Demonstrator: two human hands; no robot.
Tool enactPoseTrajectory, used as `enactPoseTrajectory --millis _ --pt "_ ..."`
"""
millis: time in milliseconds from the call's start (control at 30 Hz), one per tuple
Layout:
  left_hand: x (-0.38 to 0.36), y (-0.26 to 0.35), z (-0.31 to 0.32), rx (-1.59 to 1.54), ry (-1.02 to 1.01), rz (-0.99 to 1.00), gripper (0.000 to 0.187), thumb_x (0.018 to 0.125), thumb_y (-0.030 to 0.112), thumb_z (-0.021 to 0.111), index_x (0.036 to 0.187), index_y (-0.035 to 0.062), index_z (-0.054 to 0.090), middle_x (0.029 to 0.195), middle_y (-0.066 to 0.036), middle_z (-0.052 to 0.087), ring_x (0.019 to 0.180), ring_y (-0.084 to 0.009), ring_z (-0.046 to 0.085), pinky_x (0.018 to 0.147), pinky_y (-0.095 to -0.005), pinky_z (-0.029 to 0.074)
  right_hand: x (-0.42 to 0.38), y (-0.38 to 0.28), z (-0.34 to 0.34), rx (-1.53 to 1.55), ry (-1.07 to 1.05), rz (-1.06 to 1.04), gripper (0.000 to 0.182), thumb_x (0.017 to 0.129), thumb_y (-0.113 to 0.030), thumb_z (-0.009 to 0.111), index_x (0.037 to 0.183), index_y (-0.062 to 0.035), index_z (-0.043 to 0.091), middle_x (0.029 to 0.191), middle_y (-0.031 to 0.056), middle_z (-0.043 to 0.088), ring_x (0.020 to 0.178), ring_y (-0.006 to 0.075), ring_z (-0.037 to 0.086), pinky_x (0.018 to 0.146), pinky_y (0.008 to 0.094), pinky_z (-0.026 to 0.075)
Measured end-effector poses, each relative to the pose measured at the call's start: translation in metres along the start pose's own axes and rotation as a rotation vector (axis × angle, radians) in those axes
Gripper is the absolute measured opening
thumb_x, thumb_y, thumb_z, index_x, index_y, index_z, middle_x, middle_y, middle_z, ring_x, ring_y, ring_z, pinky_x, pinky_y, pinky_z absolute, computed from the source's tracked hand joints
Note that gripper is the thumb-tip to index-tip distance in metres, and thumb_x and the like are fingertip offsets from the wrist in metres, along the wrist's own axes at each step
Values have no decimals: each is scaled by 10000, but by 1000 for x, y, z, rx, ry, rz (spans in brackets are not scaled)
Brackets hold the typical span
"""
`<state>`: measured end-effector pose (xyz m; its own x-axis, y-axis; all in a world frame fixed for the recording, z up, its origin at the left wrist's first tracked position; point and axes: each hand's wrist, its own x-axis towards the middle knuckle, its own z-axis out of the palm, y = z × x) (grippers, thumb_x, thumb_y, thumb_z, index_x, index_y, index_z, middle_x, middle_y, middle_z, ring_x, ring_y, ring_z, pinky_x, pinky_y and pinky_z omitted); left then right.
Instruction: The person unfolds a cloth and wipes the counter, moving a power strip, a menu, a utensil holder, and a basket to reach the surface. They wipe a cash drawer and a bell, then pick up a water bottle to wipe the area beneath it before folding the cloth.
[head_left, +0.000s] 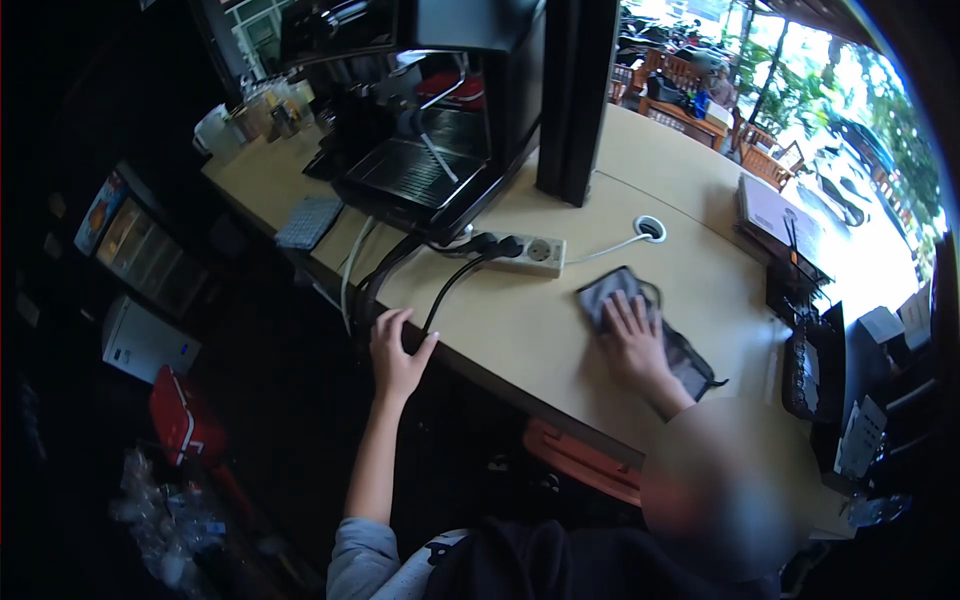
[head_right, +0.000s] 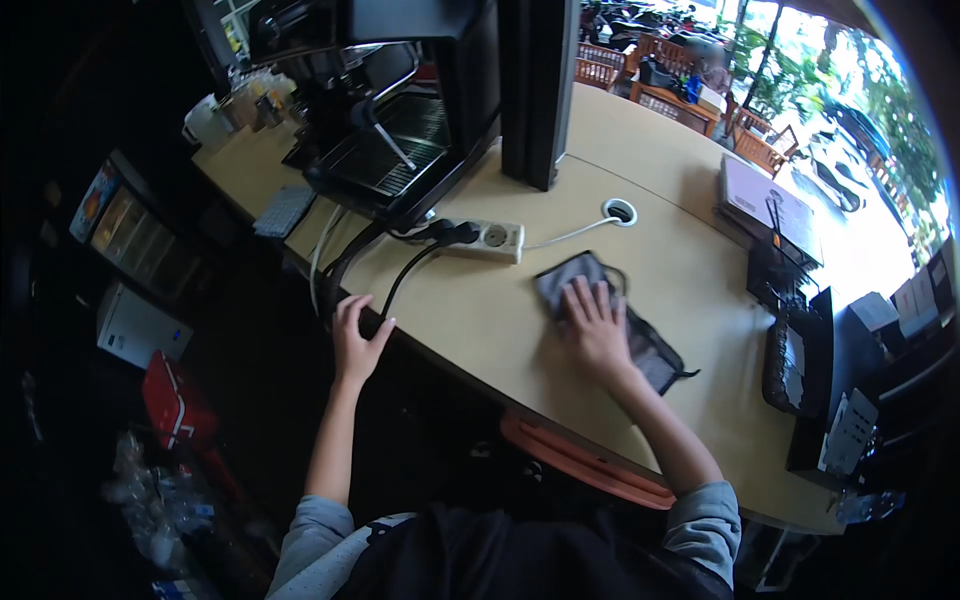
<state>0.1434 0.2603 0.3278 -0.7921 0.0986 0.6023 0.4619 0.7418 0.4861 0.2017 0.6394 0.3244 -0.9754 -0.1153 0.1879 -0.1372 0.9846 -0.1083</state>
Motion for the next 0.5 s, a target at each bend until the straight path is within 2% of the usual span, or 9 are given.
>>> enactPoseTrajectory --millis 33,67,167,200,333,367,433,500 --pt "-3 0 4 -6 19 -18 332 778 210 724 1022 21 603 1039 -135 547 992 -315 526 878 -412 423 4 -32 3 17 31 -116 592 902 -334 480 1421 -98 320 1496 143 264 1382 403 207 1067 628 146" --pt "-3 1 7 10 21 -71 272 787 224 717 959 36 621 1008 -109 544 972 -309 527 848 -420 418 10 -59 7 45 54 -198 599 893 -327 490 1411 -72 330 1479 164 285 1372 419 221 1062 630 156" --pt "8 5 6 169 -8 -5 184 841 224 655 887 52 608 977 -67 545 948 -289 533 793 -411 410 35 -120 18 139 75 -294 595 893 -315 449 1362 39 359 1441 264 295 1338 454 262 1052 636 174" --pt "12 6 -1 175 3 -18 184 841 224 655 887 52 608 977 -67 545 948 -289 533 793 -411 410 55 -147 27 99 107 -378 594 891 -324 449 1351 44 374 1429 263 316 1330 452 276 1051 629 190" --pt "28 8 -12 69 49 -3 177 853 219 640 881 47 609 912 -74 561 846 -278 573 750 -395 428 109 -204 50 204 223 -341 590 873 -340 476 1321 41 425 1394 244 372 1309 417 319 1047 605 220" --pt "29 8 -13 54 35 5 175 850 211 642 874 41 608 899 -72 564 797 -271 580 720 -386 437 125 -216 46 97 59 -327 627 857 -339 489 1348 38 390 1410 230 358 1314 416 315 1052 609 208" --pt "29 11 -14 38 39 16 165 840 186 652 851 27 606 877 -67 569 678 -241 584 647 -365 455 151 -238 51 75 60 -342 637 849 -342 493 1372 3 372 1426 209 348 1324 417 301 1056 610 203" --pt "29 13 -17 21 41 18 163 834 179 660 844 25 607 870 -64 571 669 -226 583 641 -359 455 166 -247 48 50 68 -362 651 842 -345 498 1395 -33 354 1441 187 338 1335 418 288 1059 611 197"
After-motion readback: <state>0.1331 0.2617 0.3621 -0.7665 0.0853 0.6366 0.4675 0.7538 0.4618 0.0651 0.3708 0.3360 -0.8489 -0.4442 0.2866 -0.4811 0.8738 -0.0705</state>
